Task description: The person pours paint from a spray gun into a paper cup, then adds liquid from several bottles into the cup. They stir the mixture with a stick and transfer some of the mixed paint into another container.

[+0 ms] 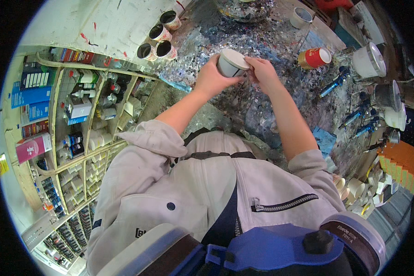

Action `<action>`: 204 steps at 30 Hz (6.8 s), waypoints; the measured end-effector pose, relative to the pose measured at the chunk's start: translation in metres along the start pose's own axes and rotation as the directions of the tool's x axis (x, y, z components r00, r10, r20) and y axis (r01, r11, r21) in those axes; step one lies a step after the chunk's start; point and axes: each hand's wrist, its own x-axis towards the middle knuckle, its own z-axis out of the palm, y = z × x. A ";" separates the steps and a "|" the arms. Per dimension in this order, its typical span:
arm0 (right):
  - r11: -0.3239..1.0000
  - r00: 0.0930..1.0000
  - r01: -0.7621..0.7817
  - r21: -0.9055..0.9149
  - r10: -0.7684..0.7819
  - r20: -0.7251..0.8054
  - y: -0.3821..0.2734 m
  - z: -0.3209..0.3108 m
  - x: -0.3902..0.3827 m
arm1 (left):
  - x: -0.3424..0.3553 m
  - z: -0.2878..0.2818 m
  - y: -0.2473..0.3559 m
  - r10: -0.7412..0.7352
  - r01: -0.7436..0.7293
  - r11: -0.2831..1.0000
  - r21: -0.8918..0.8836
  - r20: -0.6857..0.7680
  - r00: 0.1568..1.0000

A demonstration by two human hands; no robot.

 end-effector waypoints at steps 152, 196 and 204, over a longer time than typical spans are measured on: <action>0.464 0.449 0.853 -0.239 -0.418 0.790 -0.056 0.243 -0.136 | -0.022 -0.386 0.040 0.735 -0.913 -0.385 0.137 0.643 -0.214; 0.412 0.539 0.741 -0.530 -0.836 0.105 -0.025 0.094 -0.185 | 0.030 -0.218 0.147 0.512 -0.897 0.371 0.238 0.754 0.412; 0.364 0.607 0.707 -0.606 -0.752 0.256 -0.027 0.089 -0.192 | 0.043 -0.220 0.142 0.519 -0.998 -0.063 -0.024 0.853 -0.053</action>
